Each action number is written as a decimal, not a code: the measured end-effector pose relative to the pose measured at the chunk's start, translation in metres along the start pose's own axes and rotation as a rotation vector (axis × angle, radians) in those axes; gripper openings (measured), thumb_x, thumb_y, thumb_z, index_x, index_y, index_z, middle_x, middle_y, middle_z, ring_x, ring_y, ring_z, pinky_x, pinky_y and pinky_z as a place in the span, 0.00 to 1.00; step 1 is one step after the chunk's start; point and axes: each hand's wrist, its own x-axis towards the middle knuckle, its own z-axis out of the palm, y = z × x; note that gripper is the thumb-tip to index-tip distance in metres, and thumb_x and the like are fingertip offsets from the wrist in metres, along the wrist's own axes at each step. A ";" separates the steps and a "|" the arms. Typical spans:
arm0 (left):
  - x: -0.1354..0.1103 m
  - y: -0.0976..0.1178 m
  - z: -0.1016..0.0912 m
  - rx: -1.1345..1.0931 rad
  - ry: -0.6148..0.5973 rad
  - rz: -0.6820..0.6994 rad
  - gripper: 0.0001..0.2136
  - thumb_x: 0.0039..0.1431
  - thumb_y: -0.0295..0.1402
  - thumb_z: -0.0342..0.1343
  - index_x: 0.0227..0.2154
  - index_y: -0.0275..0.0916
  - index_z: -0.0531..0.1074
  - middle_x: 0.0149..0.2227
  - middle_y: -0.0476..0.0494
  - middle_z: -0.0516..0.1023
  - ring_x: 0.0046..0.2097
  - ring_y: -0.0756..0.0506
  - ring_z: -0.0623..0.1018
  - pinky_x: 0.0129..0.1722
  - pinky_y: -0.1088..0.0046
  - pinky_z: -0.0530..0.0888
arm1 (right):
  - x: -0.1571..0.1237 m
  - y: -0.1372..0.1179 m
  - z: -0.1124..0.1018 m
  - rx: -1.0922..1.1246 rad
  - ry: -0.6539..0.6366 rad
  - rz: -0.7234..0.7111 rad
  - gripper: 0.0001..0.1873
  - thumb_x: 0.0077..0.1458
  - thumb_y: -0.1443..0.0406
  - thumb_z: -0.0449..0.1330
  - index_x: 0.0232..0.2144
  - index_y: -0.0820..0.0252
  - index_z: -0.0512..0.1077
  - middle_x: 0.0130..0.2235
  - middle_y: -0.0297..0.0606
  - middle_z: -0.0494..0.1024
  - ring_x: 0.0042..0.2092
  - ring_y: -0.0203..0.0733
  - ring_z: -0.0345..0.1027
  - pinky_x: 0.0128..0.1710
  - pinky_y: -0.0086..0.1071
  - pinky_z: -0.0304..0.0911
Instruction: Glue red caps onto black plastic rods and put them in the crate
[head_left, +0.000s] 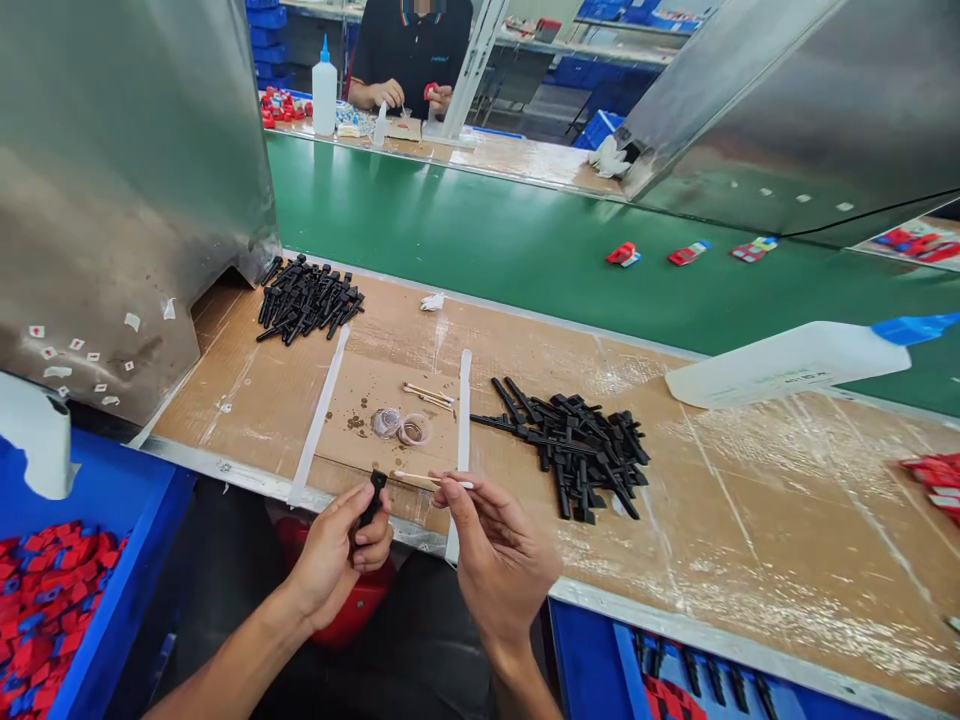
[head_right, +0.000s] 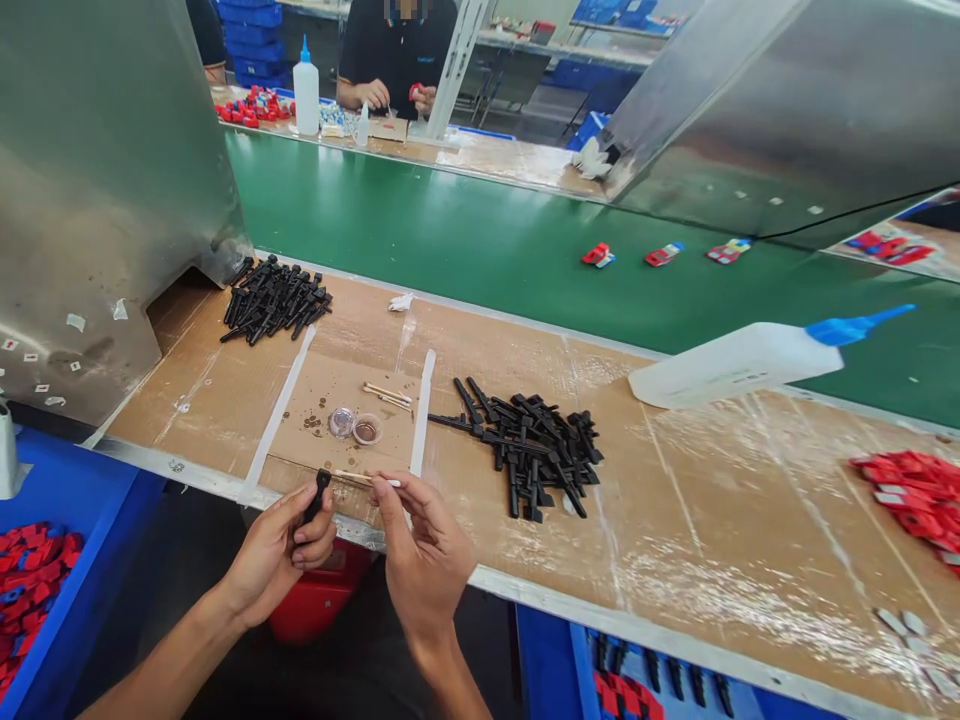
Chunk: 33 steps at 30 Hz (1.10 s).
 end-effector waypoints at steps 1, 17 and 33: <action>0.000 0.000 0.000 -0.001 0.001 -0.004 0.11 0.66 0.38 0.49 0.35 0.33 0.68 0.20 0.58 0.51 0.20 0.56 0.50 0.22 0.77 0.47 | -0.003 0.001 0.000 -0.006 -0.013 0.003 0.05 0.55 0.67 0.65 0.36 0.57 0.78 0.33 0.35 0.83 0.30 0.37 0.77 0.34 0.29 0.75; -0.001 0.003 0.002 0.016 0.002 -0.014 0.12 0.67 0.38 0.47 0.34 0.34 0.67 0.20 0.58 0.50 0.20 0.56 0.49 0.22 0.77 0.47 | -0.014 0.012 0.004 0.009 -0.095 0.009 0.09 0.55 0.70 0.65 0.39 0.54 0.78 0.36 0.34 0.83 0.35 0.39 0.78 0.38 0.31 0.76; -0.001 0.000 0.000 0.022 0.003 0.018 0.12 0.65 0.40 0.51 0.34 0.35 0.68 0.20 0.58 0.50 0.20 0.56 0.49 0.20 0.78 0.47 | -0.017 0.015 0.001 -0.213 -0.119 -0.229 0.13 0.56 0.73 0.63 0.42 0.52 0.77 0.38 0.35 0.82 0.39 0.42 0.77 0.40 0.36 0.74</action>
